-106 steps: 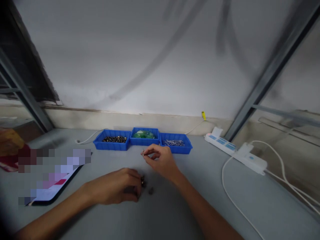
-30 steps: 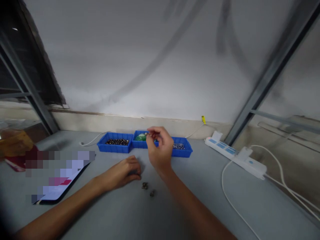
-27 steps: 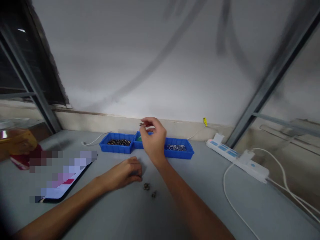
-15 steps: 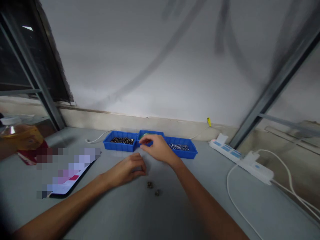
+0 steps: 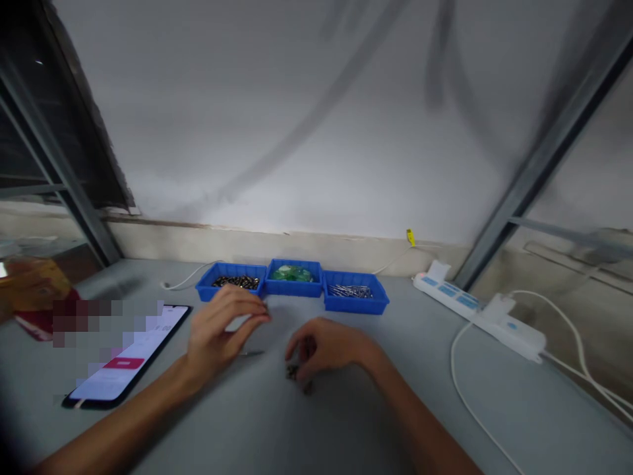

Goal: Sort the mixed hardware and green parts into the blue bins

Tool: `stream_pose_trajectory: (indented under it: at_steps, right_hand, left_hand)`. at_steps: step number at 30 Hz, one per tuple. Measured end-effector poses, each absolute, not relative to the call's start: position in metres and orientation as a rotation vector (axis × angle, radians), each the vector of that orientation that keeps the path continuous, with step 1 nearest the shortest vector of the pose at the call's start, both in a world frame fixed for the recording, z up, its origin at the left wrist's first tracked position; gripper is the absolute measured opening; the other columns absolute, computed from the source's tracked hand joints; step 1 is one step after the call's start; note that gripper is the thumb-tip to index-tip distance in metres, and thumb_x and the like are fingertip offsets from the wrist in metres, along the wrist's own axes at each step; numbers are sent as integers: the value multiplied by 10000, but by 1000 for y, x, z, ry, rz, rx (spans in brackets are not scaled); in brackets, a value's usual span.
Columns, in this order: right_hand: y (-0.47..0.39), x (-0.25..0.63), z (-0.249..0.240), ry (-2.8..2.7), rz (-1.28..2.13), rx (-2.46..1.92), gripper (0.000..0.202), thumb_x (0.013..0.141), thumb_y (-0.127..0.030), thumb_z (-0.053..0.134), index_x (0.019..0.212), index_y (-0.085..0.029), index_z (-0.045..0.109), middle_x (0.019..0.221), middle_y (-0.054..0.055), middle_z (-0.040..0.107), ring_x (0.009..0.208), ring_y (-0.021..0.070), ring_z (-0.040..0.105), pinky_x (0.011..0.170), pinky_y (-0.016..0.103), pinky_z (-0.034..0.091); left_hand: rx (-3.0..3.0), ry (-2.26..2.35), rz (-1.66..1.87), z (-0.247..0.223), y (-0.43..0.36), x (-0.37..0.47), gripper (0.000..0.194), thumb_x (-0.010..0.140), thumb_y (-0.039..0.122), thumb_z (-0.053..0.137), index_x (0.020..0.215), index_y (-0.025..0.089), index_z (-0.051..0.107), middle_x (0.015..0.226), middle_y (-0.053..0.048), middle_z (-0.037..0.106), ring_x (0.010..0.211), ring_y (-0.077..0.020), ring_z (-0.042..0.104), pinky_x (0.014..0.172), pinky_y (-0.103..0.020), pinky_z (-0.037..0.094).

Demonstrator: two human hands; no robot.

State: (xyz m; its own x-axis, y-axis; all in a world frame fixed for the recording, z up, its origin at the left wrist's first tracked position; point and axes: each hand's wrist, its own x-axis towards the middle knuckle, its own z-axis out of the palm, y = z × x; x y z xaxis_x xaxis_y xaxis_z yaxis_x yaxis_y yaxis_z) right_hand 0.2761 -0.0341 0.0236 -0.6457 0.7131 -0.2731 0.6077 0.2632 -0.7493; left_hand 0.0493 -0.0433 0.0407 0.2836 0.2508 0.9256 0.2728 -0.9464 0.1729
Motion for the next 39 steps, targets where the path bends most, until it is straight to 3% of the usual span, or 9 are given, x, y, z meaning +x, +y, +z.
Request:
stream_pose_trajectory:
  at_steps: [2, 5, 7, 12, 18, 26, 32, 39]
  right_hand:
    - [-36, 273, 22, -2442, 1254, -1236, 358, 611, -290, 833, 956, -220, 770, 697, -24, 641, 640, 123, 573, 550, 202, 395]
    - [-38, 270, 22, -2482, 1194, -1210, 288, 646, -237, 796, 932, -208, 777, 687, -21, 642, 623, 117, 567, 535, 201, 385]
    - [-39, 269, 22, -2472, 1197, -1218, 257, 661, -227, 780, 916, -195, 773, 676, -21, 641, 610, 114, 567, 534, 204, 390]
    - [-40, 267, 19, -2388, 1209, -1250, 214, 650, -189, 776, 860, -178, 736, 631, -38, 609, 586, 111, 557, 518, 205, 395]
    - [-37, 268, 14, -2284, 1137, -1236, 137, 670, -186, 767, 797, -175, 717, 621, -37, 599, 587, 111, 545, 541, 215, 414]
    - [-35, 267, 21, -1959, 1024, -1115, 212, 788, -273, 681, 963, -180, 757, 805, 37, 721, 715, 159, 632, 657, 279, 489]
    - [-39, 253, 26, -1823, 492, -881, 138, 774, -187, 657, 881, -197, 744, 833, 37, 664, 678, 135, 610, 624, 278, 512]
    - [-55, 240, 41, -1601, -86, -782, 204, 804, -92, 641, 933, -234, 709, 786, 15, 643, 629, 139, 559, 618, 309, 490]
  left_hand:
    - [-2351, -797, -1755, 41, -29, 40, 76, 880, 130, 648, 865, 205, 652, 831, -28, 699, 821, -200, 617, 774, -369, 471]
    - [-2132, -1400, -1418, 34, -10, 28, 88, 846, 164, 668, 896, 232, 692, 1136, -90, 651, 1051, -315, 538, 830, -471, 402]
    - [-2201, -1529, -1210, 27, -5, 26, 147, 838, 161, 654, 954, 243, 691, 1203, -99, 606, 1108, -342, 492, 844, -492, 368]
    - [-2742, -1177, -994, 17, -19, 39, 115, 884, 147, 562, 919, 217, 646, 1062, -55, 630, 1024, -250, 530, 909, -451, 314]
    - [-3067, -987, -793, 13, -31, 49, 111, 900, 144, 551, 903, 209, 640, 936, -22, 651, 942, -218, 551, 852, -398, 321]
    - [-3196, -964, -690, 15, -40, 53, 133, 887, 229, 641, 1018, 227, 668, 1067, -42, 659, 1067, -249, 536, 922, -407, 328]
    - [-3247, -778, -616, 9, -53, 65, 123, 922, 290, 628, 1019, 261, 697, 1084, -21, 674, 1072, -240, 534, 933, -395, 331]
    - [-3246, -681, -598, 2, -49, 67, 241, 941, 84, 494, 984, 202, 700, 987, -55, 665, 952, -200, 571, 874, -311, 422]
